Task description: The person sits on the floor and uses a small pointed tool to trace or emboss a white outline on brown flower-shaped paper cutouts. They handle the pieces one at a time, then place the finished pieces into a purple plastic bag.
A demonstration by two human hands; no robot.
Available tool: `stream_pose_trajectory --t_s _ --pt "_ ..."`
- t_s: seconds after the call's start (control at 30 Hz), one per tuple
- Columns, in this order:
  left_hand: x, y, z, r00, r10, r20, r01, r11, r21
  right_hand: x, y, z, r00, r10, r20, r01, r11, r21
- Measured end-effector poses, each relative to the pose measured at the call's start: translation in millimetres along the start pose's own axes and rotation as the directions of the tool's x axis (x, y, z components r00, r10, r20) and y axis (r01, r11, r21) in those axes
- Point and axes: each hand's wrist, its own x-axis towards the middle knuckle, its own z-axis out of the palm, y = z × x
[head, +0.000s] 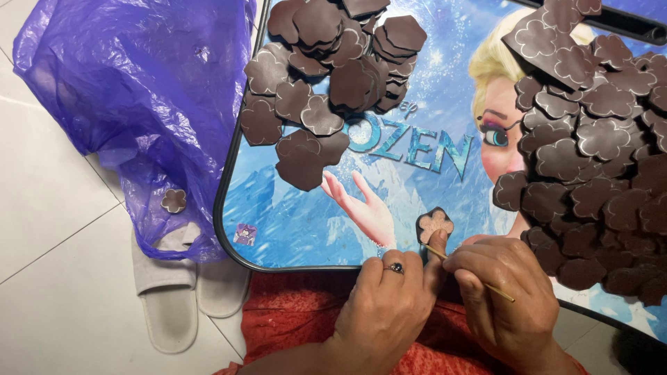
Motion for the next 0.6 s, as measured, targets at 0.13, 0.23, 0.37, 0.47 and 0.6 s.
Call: stream_pose_trajectory --t_s 0.13,0.23,0.37,0.47,0.6 --pt "0.6 0.6 0.5 1.0 0.0 0.011 0.0 1.0 -0.017 1.1 0.8 1.0 1.0 0.025 -0.005 -0.025 0.999 0.031" --pt "1.4 0.9 1.0 0.997 0.029 0.066 -0.026 0.999 -0.042 4.1 1.7 2.9 1.0 0.018 -0.014 -0.018 0.999 0.033" --pt "0.8 2.0 -0.6 0.998 -0.043 -0.055 0.042 0.999 -0.022 8.9 0.5 -0.1 0.997 0.047 -0.056 -0.046 0.999 0.019" --pt "1.5 1.6 -0.5 1.0 -0.017 -0.018 0.017 1.0 -0.004 13.6 -0.5 -1.5 0.999 0.031 -0.036 -0.031 0.999 0.01" --pt "1.8 0.9 -0.8 0.998 0.017 0.053 -0.015 0.999 -0.046 18.2 -0.5 -0.8 1.0 0.01 0.004 -0.01 1.0 -0.002"
